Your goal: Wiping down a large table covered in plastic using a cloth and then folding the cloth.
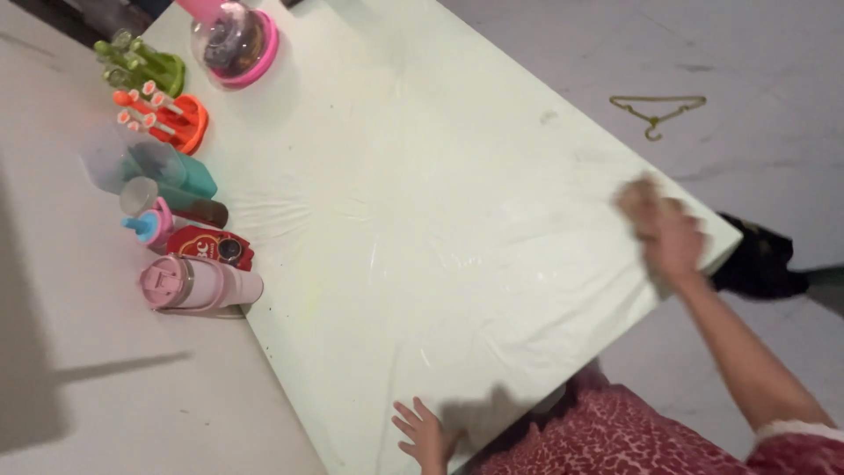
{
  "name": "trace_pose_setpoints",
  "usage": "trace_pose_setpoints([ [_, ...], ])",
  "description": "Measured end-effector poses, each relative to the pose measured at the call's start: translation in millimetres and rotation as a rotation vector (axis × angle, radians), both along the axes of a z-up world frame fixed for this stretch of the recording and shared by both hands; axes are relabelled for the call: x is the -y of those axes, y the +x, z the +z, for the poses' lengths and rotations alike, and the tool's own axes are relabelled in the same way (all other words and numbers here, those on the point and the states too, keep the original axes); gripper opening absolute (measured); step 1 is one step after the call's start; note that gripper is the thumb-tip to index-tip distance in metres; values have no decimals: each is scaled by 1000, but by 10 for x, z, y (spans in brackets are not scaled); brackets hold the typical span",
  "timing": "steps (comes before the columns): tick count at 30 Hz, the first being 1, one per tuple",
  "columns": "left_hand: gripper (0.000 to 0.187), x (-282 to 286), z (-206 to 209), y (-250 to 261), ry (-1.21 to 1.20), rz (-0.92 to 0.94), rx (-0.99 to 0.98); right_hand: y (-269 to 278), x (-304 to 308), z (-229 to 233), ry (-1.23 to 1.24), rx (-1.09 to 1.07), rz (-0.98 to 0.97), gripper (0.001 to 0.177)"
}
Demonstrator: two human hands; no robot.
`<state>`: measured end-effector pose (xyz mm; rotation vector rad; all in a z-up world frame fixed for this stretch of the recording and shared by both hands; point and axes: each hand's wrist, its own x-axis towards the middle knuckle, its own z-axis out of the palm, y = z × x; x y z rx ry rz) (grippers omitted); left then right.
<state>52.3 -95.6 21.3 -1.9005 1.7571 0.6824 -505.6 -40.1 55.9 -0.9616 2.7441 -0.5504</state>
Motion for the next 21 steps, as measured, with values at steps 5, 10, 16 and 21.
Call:
trace_pose_setpoints([
  [5, 152, 646, 112, -862, -154, 173, -231, -185, 138, -39, 51, -273, -74, 77],
  [10, 161, 904, 230, -1447, -4, 269, -220, 1237, 1268, 327, -490, 103, 331, 55],
  [16, 160, 856, 302, -1505, -82, 176, -115, 2838, 2016, -358, -177, -64, 1153, 49],
  [21, 164, 877, 385, -1545, -37, 182, -80, 2208, 2573, 107, -19, 72, 955, 62],
])
